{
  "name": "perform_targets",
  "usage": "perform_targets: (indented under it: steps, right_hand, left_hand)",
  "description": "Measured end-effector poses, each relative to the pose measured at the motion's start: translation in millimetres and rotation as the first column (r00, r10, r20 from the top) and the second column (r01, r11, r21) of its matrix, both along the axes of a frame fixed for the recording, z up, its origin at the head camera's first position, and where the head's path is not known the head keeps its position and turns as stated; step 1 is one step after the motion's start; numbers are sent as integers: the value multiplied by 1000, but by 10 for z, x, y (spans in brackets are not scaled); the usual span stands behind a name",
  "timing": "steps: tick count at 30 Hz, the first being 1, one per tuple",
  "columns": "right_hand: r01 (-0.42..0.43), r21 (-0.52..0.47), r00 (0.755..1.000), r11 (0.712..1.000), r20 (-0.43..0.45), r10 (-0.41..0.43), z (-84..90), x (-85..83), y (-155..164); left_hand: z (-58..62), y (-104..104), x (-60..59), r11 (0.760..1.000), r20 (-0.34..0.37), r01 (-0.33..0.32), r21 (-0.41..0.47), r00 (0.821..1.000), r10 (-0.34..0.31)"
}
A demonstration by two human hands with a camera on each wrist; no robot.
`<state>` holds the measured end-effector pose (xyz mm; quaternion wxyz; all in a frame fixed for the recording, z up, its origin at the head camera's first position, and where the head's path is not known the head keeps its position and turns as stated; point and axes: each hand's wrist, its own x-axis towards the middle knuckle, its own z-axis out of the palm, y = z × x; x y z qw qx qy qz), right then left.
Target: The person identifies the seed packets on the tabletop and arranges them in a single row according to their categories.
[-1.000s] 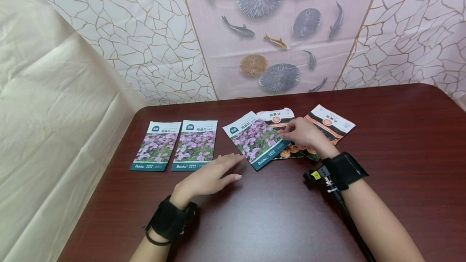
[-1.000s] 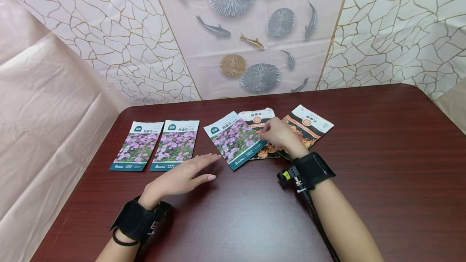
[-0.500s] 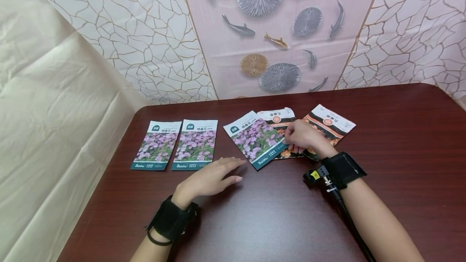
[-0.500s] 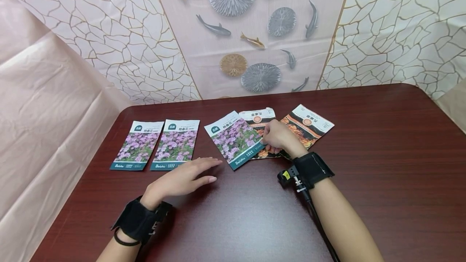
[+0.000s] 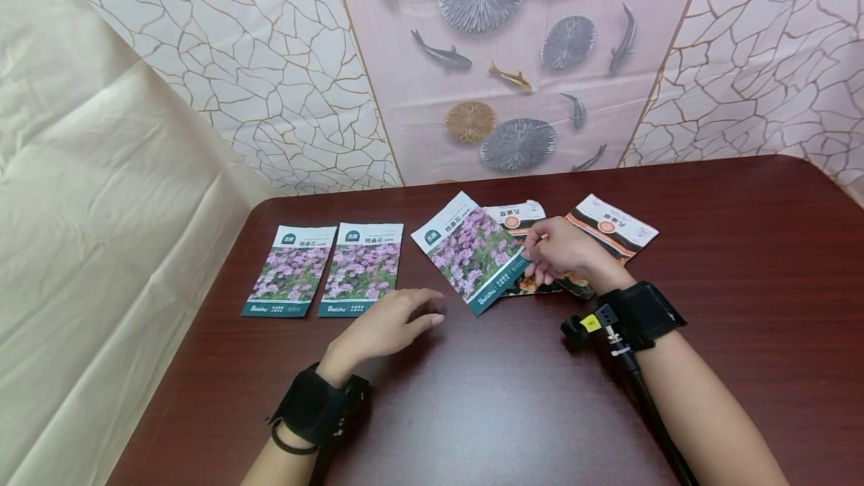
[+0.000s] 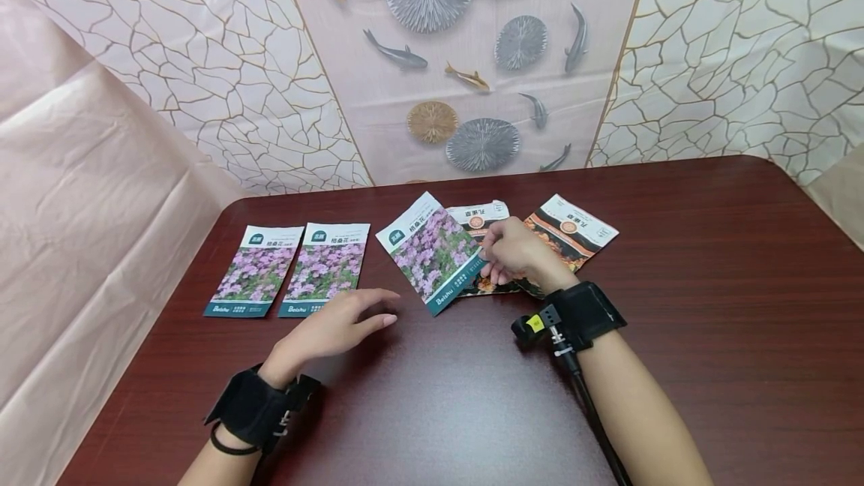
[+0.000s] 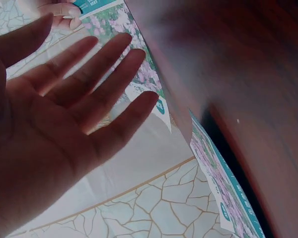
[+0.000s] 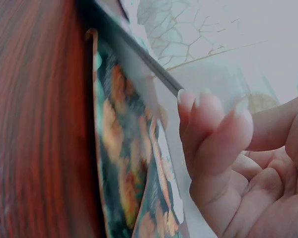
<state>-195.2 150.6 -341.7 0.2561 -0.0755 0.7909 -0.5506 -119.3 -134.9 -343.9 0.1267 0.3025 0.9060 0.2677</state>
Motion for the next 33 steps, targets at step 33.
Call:
perform_targets:
  steps: [33]
  right_hand:
    - [-160, -211, 987, 964, -9, 162, 136, 211, -313]
  left_hand:
    - [75, -55, -102, 837, 195, -484, 255, 874, 446]
